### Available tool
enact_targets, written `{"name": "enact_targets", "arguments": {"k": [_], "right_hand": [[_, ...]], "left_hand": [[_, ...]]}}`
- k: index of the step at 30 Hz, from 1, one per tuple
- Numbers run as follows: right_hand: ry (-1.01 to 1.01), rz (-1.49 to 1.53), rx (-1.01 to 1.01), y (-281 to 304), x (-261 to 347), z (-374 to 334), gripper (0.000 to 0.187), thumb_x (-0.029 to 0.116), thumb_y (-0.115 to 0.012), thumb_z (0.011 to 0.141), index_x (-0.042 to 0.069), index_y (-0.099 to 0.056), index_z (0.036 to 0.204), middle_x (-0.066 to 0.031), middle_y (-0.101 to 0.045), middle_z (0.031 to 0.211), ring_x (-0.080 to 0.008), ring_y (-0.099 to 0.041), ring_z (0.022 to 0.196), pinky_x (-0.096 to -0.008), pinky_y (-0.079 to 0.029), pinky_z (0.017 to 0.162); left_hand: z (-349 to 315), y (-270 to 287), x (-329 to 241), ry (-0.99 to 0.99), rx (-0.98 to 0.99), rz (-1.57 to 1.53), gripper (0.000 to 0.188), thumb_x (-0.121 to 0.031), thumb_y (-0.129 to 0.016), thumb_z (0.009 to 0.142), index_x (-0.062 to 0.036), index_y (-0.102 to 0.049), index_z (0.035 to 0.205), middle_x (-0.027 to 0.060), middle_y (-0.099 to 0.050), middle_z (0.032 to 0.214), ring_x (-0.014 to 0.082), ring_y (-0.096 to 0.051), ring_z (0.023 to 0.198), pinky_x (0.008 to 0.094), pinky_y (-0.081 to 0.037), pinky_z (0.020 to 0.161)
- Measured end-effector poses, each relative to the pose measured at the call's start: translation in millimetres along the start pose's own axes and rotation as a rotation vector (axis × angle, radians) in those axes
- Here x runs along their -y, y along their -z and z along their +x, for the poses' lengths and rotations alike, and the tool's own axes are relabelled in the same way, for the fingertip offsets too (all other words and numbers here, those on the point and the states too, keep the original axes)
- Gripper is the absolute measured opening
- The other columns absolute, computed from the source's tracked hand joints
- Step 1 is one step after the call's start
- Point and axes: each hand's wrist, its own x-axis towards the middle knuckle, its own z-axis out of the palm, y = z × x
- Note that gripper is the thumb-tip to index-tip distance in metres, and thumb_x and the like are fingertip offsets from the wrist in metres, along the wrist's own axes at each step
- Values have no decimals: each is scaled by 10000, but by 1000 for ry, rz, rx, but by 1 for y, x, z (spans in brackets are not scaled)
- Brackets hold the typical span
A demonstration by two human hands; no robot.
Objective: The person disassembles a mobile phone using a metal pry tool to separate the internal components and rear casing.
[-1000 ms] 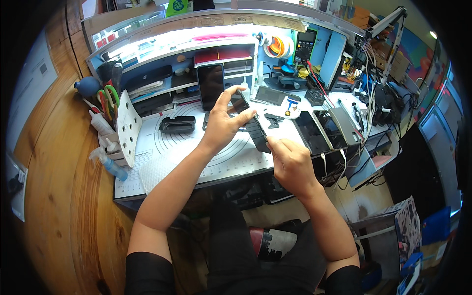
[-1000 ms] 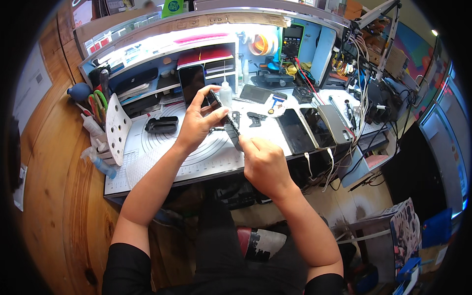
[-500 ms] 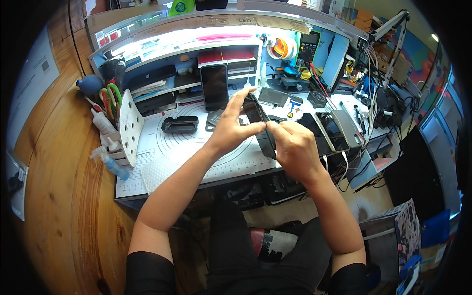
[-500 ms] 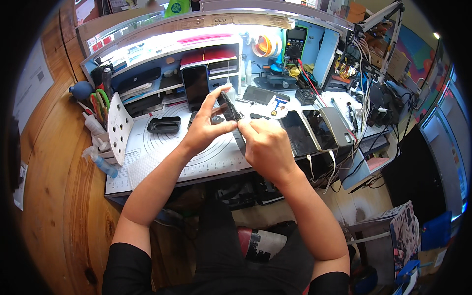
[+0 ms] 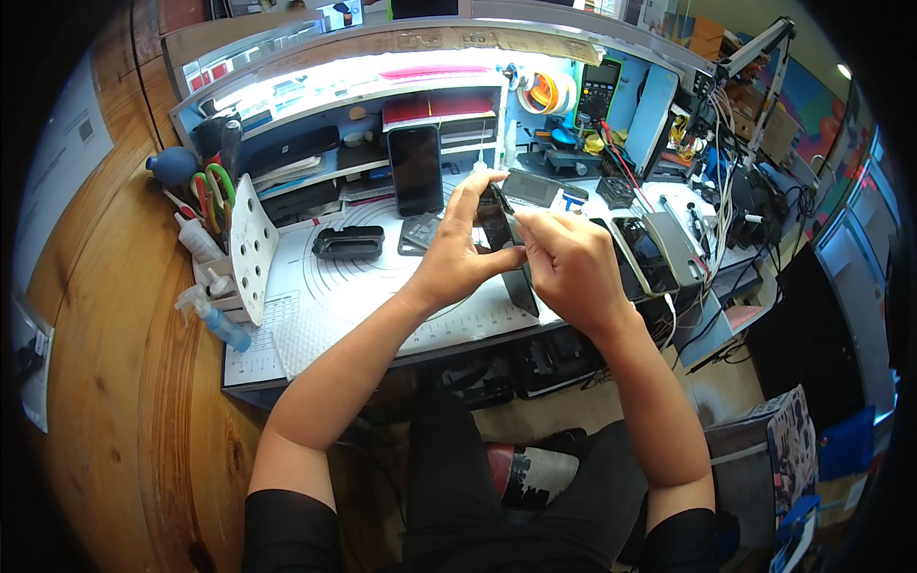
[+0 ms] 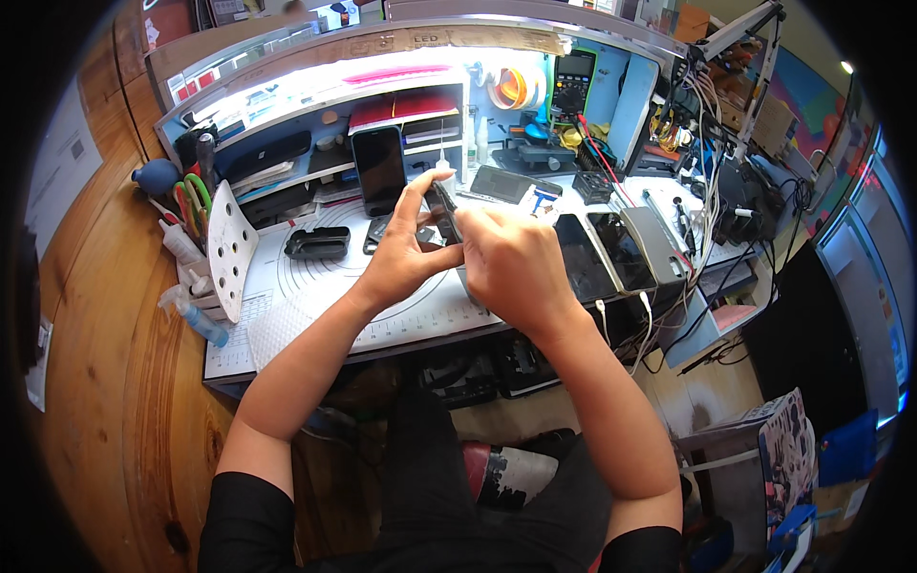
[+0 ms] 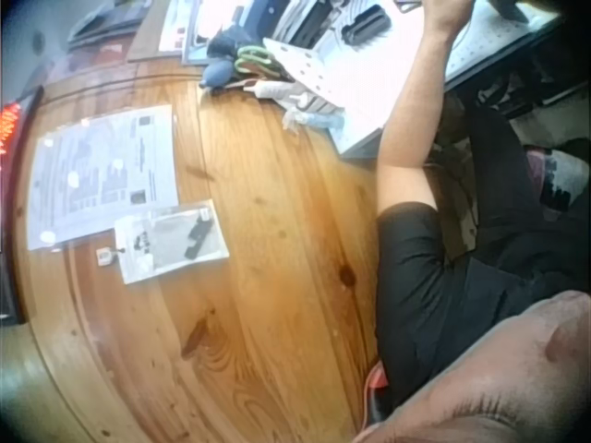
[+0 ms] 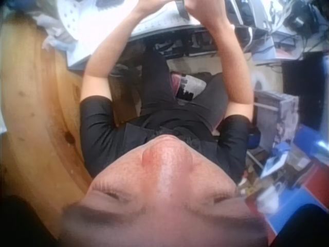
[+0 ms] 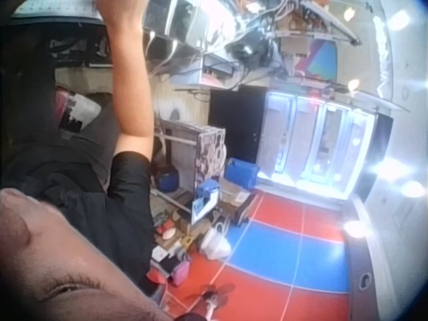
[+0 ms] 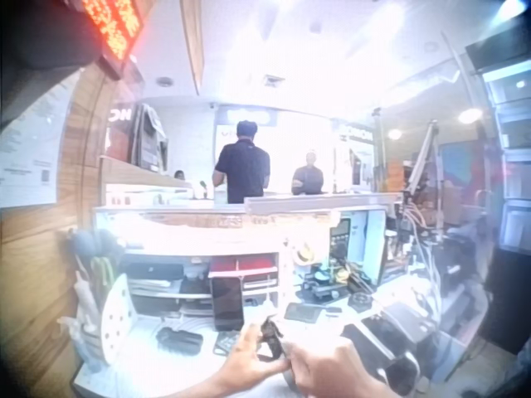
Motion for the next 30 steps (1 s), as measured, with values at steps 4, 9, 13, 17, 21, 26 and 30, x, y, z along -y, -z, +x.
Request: {"name": "enact_targets", "arguments": {"k": [4,9,13,17,21,26,30], "right_hand": [[-7,-4,-15,5,6,0,180,-3,-636,838,12,-700,1006,-153,-691,828,-365,-693,761,-444,-549,688],[-365,248,-357,25,13,-29,211,-29,-646,937,14,-738,1122,-167,-691,838,-345,-669,735,-391,-527,680],[-330,-144,-201,6,-24,-78,212,21,-665,941,42,-750,1134,-114,-682,916,-310,-630,853,-414,-509,764],[-333,-253,34,-8,-37,-115,243,72,-707,904,45,-752,1140,-88,-692,998,-288,-609,957,-418,-463,865],[-319,-243,97,-10,-31,-108,309,135,-744,896,-7,-736,1170,-141,-677,1180,-323,-585,1112,-435,-442,955],[-323,-147,47,-5,-23,-88,502,183,-799,874,-25,-664,1311,-198,-607,1343,-364,-548,1236,-453,-433,1048],[-194,98,-97,3,-6,-70,815,220,-889,798,15,-511,1491,-213,-529,1433,-384,-526,1296,-476,-436,1096]], "left_hand": [[-1,2,4,76,-36,-74,764,-75,-793,877,-186,-398,1521,95,-581,1308,195,-626,1136,333,-604,888],[4,14,-7,326,-194,-431,528,-92,-639,930,-141,-457,1423,126,-536,1372,199,-672,1018,420,-661,772],[7,17,-14,427,-106,-797,490,-210,-538,976,-121,-405,1439,157,-471,1489,337,-692,1107,519,-662,777],[9,16,-12,430,17,-905,500,-275,-473,982,-107,-397,1446,169,-538,1476,431,-691,1127,555,-614,829],[8,19,-5,435,88,-1001,489,-282,-432,985,-94,-430,1436,183,-574,1452,462,-694,1092,568,-592,893],[8,20,6,368,154,-1022,506,-255,-398,988,-23,-450,1435,241,-615,1400,486,-698,1037,548,-575,926],[8,21,7,421,236,-1180,512,-255,-383,994,-5,-480,1430,247,-627,1376,471,-695,1038,548,-576,923]]}}
